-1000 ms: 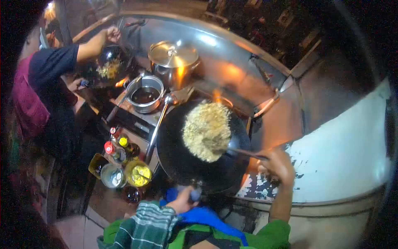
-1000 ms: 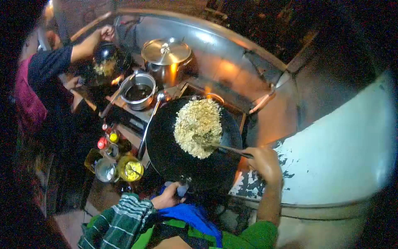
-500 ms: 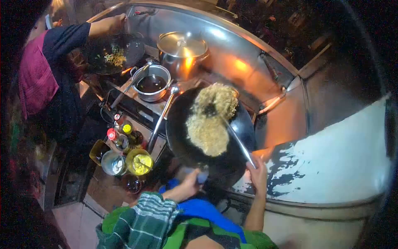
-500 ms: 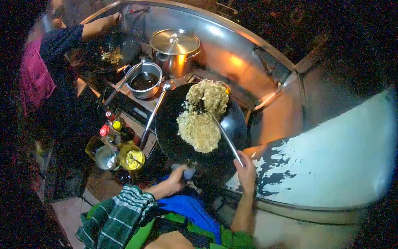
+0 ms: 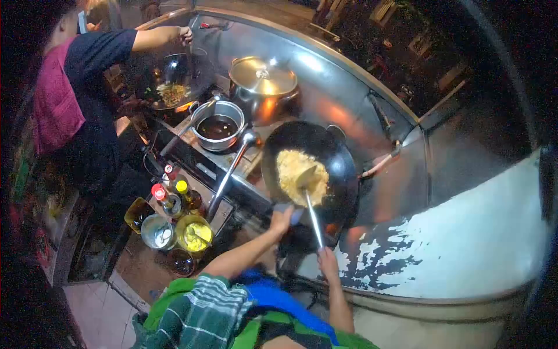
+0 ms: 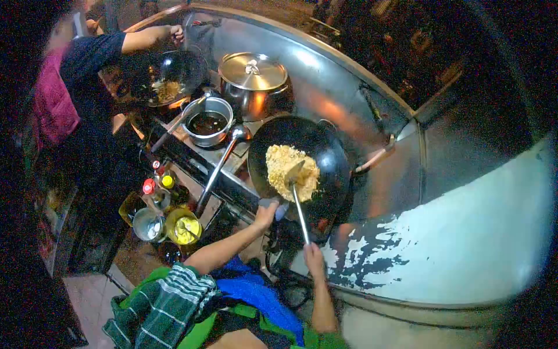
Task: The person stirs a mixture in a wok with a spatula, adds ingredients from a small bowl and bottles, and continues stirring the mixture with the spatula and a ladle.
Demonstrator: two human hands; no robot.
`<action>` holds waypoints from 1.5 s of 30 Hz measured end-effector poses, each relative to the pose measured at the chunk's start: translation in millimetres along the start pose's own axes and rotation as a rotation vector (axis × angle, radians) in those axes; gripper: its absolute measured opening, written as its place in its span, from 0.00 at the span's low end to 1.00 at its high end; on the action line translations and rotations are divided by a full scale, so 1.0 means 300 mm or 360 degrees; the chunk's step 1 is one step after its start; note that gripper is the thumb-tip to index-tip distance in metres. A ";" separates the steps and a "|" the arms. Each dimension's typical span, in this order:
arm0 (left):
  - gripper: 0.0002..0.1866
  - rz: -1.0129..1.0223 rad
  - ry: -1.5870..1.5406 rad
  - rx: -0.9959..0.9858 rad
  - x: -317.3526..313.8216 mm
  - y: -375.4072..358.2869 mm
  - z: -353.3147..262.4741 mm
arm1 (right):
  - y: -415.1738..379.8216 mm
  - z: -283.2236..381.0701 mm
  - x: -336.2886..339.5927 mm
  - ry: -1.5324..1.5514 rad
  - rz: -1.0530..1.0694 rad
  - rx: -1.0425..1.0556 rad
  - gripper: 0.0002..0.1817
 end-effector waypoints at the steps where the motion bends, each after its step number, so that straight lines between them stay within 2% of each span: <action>1: 0.29 0.0054 0.0427 0.0207 0.025 -0.005 -0.036 | 0.049 0.026 0.021 -0.0293 -0.0089 0.0328 0.14; 2: 0.31 0.0096 0.0319 0.0053 0.015 0.041 0.001 | 0.106 0.031 0.047 -0.0311 -0.0004 0.0145 0.17; 3: 0.33 0.0132 0.0209 -0.0109 0.019 0.101 0.036 | 0.144 0.149 0.083 -0.0414 -0.0071 0.0462 0.22; 4: 0.33 0.0435 0.0253 0.0271 0.075 0.050 -0.066 | 0.126 0.324 0.131 -0.0703 -0.0120 0.0705 0.22; 5: 0.31 0.0591 0.0151 0.0411 0.088 0.060 -0.012 | 0.114 0.468 0.174 -0.0744 -0.0064 0.0458 0.21; 6: 0.33 0.0558 0.0113 0.0240 0.139 0.035 -0.044 | 0.168 0.532 0.234 -0.1088 0.0086 0.0511 0.22; 7: 0.35 0.0526 0.0087 0.0062 0.199 -0.002 -0.076 | 0.155 0.640 0.270 -0.1186 0.0160 0.0226 0.21; 8: 0.33 0.0535 0.0050 0.0038 0.243 -0.027 -0.025 | 0.112 0.743 0.284 -0.1063 0.0245 -0.0089 0.19; 9: 0.32 0.0545 0.0007 0.0015 0.272 -0.046 0.020 | 0.168 0.783 0.260 -0.1484 0.0428 0.0354 0.17; 10: 0.28 0.0624 -0.0033 0.0211 0.289 -0.102 -0.001 | 0.213 0.790 0.211 -0.1766 0.0418 0.0849 0.14; 11: 0.24 0.0707 -0.0075 0.0422 0.301 -0.176 -0.028 | 0.269 0.812 0.135 -0.1875 0.0321 0.0920 0.12; 12: 0.24 0.0856 -0.0291 0.0588 0.288 -0.221 -0.013 | 0.377 0.764 0.096 -0.1978 0.0183 0.0820 0.13; 13: 0.24 0.0886 -0.0278 0.0615 0.284 -0.253 -0.037 | 0.482 0.717 0.059 -0.2078 0.0051 0.0710 0.15; 14: 0.23 0.0778 -0.0179 0.0558 0.296 -0.273 -0.086 | 0.489 0.751 0.068 -0.1927 0.0134 0.0752 0.18; 15: 0.22 0.0666 -0.0084 0.0492 0.311 -0.282 -0.111 | 0.466 0.806 0.101 -0.2020 0.0142 0.0626 0.20; 16: 0.23 0.0830 -0.0314 0.0256 0.282 -0.274 -0.100 | 0.453 0.852 0.145 -0.2145 0.0115 0.0760 0.14; 17: 0.23 0.0829 -0.0320 0.0254 0.277 -0.253 -0.081 | 0.399 0.915 0.185 -0.2217 0.0175 0.0854 0.13; 18: 0.24 0.0843 -0.0124 0.0146 0.282 -0.241 -0.069 | 0.371 0.935 0.234 -0.2302 0.0187 0.0811 0.09; 19: 0.26 0.0843 0.0072 0.0038 0.296 -0.239 -0.114 | 0.352 0.935 0.253 -0.2389 0.0201 0.0778 0.07; 20: 0.27 0.0793 0.0254 0.0024 0.301 -0.230 -0.159 | 0.335 0.929 0.241 -0.2472 0.0077 0.0772 0.07; 21: 0.29 0.0746 0.0436 0.0016 0.311 -0.228 -0.251 | 0.313 0.910 0.222 -0.2551 -0.0060 0.0761 0.09; 22: 0.32 0.0685 0.0506 -0.0137 0.293 -0.200 -0.270 | 0.329 0.876 0.179 -0.2603 -0.0312 0.0904 0.12; 23: 0.36 0.0636 0.0573 -0.0281 0.262 -0.184 -0.272 | 0.389 0.798 0.139 -0.2542 -0.0438 0.0994 0.11; 24: 0.41 0.0758 0.0308 -0.0108 0.180 -0.134 -0.189 | 0.440 0.732 0.112 -0.2474 -0.0423 0.1085 0.11; 25: 0.41 0.0756 0.0296 -0.0120 0.138 -0.081 -0.163 | 0.465 0.710 0.095 -0.2394 -0.0415 0.1179 0.12; 27: 0.41 0.0782 0.0868 -0.0337 0.061 0.012 -0.118 | 0.383 0.776 0.121 -0.2302 -0.0533 0.1217 0.13; 28: 0.42 0.0501 0.1115 -0.0170 0.062 0.035 -0.118 | 0.339 0.828 0.150 -0.2221 -0.0638 0.1246 0.14; 29: 0.41 0.0797 0.0702 0.0123 0.030 0.026 -0.090 | 0.314 0.834 0.168 -0.2217 -0.0642 0.1172 0.14; 31: 0.41 0.0809 0.0562 0.0257 0.005 0.034 -0.050 | 0.267 0.854 0.184 -0.2167 -0.0513 0.0843 0.13; 33: 0.41 0.0754 0.0660 0.0193 0.035 0.015 -0.089 | 0.251 0.783 0.187 -0.2152 -0.0392 0.0841 0.12; 34: 0.39 0.0799 0.0534 0.0238 0.037 -0.002 -0.101 | 0.248 0.762 0.186 -0.2132 -0.0304 0.0868 0.12; 35: 0.38 0.0839 0.0399 0.0270 0.032 -0.010 -0.105 | 0.242 0.715 0.174 -0.2022 -0.0118 0.0701 0.11; 36: 0.38 0.0804 0.0368 0.0250 -0.006 0.025 -0.005 | 0.209 0.688 0.140 -0.1800 0.0029 0.0859 0.15; 37: 0.37 0.0684 0.0599 0.0090 0.013 0.022 -0.051 | 0.210 0.671 0.085 -0.1721 0.0024 0.0581 0.16; 38: 0.37 0.0618 0.0703 0.0008 0.018 0.017 -0.078 | 0.250 0.638 0.004 -0.1603 0.0003 0.0763 0.17; 39: 0.37 0.0547 0.0809 -0.0069 0.022 0.012 -0.105 | 0.331 0.578 -0.054 -0.1525 -0.0024 0.0673 0.18; 41: 0.40 0.0767 0.0223 0.0437 -0.008 -0.013 -0.043 | 0.427 0.534 -0.090 -0.1625 -0.0049 0.0619 0.18; 42: 0.38 0.0789 0.0165 0.0539 0.007 -0.042 -0.078 | 0.485 0.486 -0.053 -0.1592 -0.0133 0.0581 0.18; 43: 0.38 0.0839 0.0213 0.0476 0.022 -0.065 -0.127 | 0.488 0.515 -0.026 -0.1553 -0.0215 0.0547 0.17; 44: 0.38 0.0870 0.0265 0.0465 0.017 -0.067 -0.114 | 0.470 0.505 0.010 -0.1610 -0.0036 0.0397 0.17; 45: 0.38 0.0895 0.0315 0.0457 0.008 -0.065 -0.088 | 0.450 0.468 0.016 -0.1723 0.0123 0.0465 0.20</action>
Point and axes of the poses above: each hand's wrist, its own y-axis towards the middle knuckle, its own x-axis out of the back of the hand, z = x × y, the point moved 7 cm from there along y, towards the middle knuckle, and after that the axes turned 7 degrees about -z, right-handed, at the moved point
